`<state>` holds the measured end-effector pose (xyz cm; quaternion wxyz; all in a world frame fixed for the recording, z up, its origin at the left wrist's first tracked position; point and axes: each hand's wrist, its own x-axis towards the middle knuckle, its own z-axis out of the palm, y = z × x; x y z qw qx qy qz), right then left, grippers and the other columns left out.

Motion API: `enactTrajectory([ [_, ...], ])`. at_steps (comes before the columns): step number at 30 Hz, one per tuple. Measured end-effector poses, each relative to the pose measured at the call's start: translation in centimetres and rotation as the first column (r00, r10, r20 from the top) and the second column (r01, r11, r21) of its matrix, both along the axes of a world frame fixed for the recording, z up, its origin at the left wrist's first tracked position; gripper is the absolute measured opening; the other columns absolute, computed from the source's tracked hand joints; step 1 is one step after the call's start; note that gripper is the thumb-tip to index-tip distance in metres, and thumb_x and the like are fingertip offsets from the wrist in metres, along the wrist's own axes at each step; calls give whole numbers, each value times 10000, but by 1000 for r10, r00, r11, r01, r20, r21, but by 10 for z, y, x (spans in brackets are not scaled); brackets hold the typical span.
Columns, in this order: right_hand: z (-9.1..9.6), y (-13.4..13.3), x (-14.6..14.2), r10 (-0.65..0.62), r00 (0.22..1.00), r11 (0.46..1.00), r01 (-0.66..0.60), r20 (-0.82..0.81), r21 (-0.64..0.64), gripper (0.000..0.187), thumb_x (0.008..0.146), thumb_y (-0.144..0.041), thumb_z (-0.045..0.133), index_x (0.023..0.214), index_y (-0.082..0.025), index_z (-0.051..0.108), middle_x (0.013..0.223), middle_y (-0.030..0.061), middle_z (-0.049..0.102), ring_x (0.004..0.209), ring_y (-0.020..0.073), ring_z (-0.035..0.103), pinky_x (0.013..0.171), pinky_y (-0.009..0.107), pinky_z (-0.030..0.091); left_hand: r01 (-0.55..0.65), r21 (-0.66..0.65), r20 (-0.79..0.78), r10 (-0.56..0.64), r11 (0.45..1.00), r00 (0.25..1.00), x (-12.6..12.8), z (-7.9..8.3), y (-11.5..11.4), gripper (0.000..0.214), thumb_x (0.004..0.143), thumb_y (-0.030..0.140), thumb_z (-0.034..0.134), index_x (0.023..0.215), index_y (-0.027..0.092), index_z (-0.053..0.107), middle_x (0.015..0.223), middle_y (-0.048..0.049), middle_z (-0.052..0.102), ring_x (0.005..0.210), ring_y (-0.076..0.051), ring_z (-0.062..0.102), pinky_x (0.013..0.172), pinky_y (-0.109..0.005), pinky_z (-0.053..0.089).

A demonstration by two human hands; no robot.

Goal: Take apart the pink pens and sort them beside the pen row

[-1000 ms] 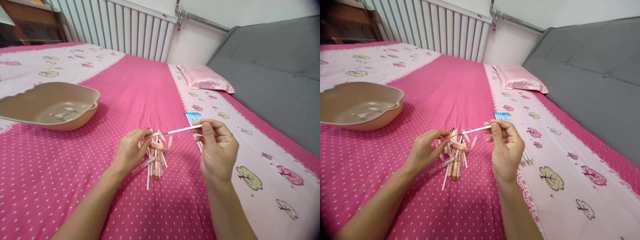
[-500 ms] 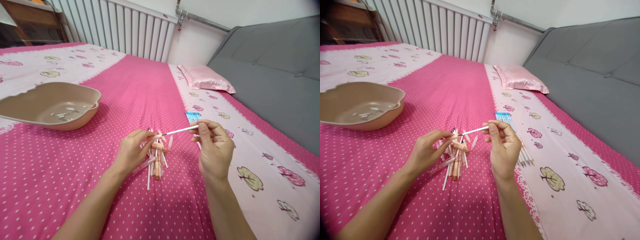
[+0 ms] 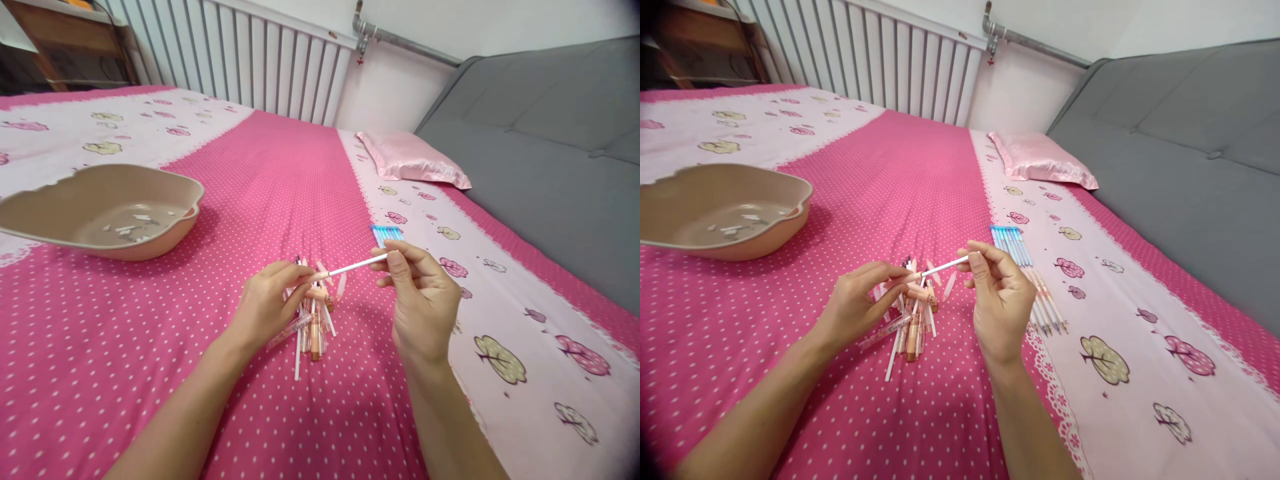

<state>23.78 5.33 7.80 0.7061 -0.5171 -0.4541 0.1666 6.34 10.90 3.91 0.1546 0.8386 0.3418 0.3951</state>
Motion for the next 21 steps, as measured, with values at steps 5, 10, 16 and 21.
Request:
enactTrajectory([
  [5,-4,1,-1,14,999,999,-13,29,-44,168,812,-298,618,950,-223,677,851,6,709,722,110,648,559,203,512,42,36,18,-42,998,999,1,0,-1,148,852,220,523,944,167,624,845,-47,656,750,-143,594,674,-253,452],
  [10,-8,1,-3,12,994,998,-6,108,-55,185,820,-294,606,977,-231,681,874,0,711,736,113,649,614,232,533,43,38,40,-44,998,998,2,3,-3,153,857,227,520,949,160,623,826,-48,655,727,-138,586,650,-250,449],
  [16,-11,-1,-10,67,956,996,-49,286,-72,201,827,-241,597,1010,-264,678,934,-9,705,803,127,653,717,280,540,49,43,76,-52,998,996,3,6,-6,158,854,214,526,963,152,623,814,-42,655,729,-130,588,669,-248,449],
  [21,-11,-2,-14,173,892,984,-137,417,-115,260,859,-215,546,1089,-291,640,1040,0,672,911,145,630,814,335,521,46,39,87,-49,998,995,4,8,-7,153,857,214,515,956,156,616,792,-37,650,706,-125,585,655,-246,448],
])
